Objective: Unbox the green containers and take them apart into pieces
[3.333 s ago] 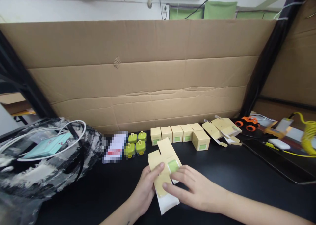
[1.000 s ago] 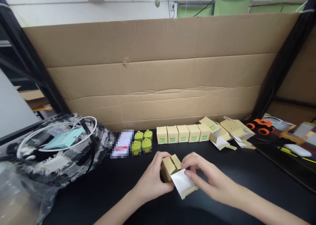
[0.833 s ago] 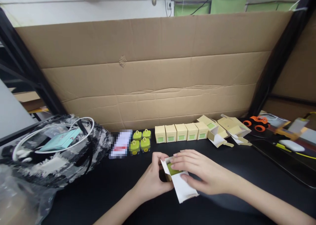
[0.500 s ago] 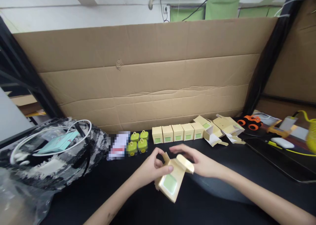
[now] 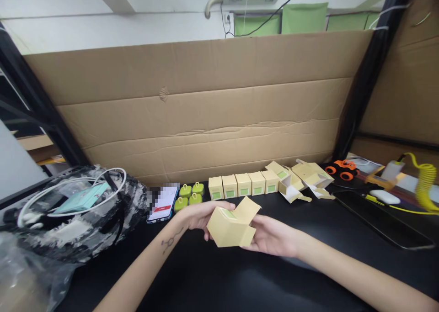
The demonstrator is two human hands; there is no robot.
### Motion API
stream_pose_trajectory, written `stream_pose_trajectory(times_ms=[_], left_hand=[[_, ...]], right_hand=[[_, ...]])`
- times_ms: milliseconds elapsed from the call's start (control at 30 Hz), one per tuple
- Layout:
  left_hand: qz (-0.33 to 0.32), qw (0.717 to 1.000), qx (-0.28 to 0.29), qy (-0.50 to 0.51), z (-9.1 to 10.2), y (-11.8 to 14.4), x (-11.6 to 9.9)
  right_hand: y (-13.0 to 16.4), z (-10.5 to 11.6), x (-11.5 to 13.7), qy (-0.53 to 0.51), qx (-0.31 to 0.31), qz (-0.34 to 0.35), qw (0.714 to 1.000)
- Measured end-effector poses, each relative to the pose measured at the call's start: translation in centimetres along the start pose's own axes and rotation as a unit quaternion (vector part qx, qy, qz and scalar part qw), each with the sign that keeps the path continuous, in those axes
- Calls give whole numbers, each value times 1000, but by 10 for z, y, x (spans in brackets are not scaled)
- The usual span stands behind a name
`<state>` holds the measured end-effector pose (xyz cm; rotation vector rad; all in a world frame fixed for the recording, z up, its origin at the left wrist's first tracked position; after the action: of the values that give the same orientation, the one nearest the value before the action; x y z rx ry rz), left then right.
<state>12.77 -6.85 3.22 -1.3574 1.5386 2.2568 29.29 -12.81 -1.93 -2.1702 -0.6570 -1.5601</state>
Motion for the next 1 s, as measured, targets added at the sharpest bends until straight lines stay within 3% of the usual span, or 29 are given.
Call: stream_pose_trajectory(times_ms=[100, 200, 267, 367, 433, 533, 667, 733, 867, 1000], left_hand=[[-74, 996, -40, 22, -9, -1, 9], [-185, 976, -104, 48, -21, -8, 27], [-261, 954, -139, 46, -28, -14, 40], [-339, 927, -157, 5, -36, -22, 55], [-366, 918, -152, -29, -39, -24, 60], [-387, 909, -142, -61, -40, -26, 64], [-386, 905, -156, -84, -37, -32, 72], [-382, 904, -167, -93, -35, -34, 77], [-383, 901, -175, -102, -35, -35, 79], [-380, 902, -181, -98, -37, -29, 77]], right_hand=[[2, 9, 5, 47, -33, 22, 998], [4, 22, 20, 121, -91, 90, 984], [3, 30, 39, 186, -149, 161, 958], [-7, 30, 71, 291, -204, 266, 896], [-23, 16, 87, 355, -175, 309, 865], [-61, -20, 89, 456, -58, 325, 826], [-116, -70, 57, 585, 124, 293, 746], [-137, -84, 38, 629, 183, 277, 703], [-163, -95, 11, 683, 221, 268, 643], [-165, -95, 12, 698, 210, 277, 626]])
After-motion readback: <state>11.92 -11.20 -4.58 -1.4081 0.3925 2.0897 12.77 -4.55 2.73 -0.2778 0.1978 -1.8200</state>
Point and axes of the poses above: each hand's wrist, its own y-axis away from the middle knuckle, its own z-axis out of the back of the hand, x = y × z, the point moved 2 cm from there along -y, towards the middle knuckle, and after that the axes turned 10 degrees about z, right-handed, at the moved point
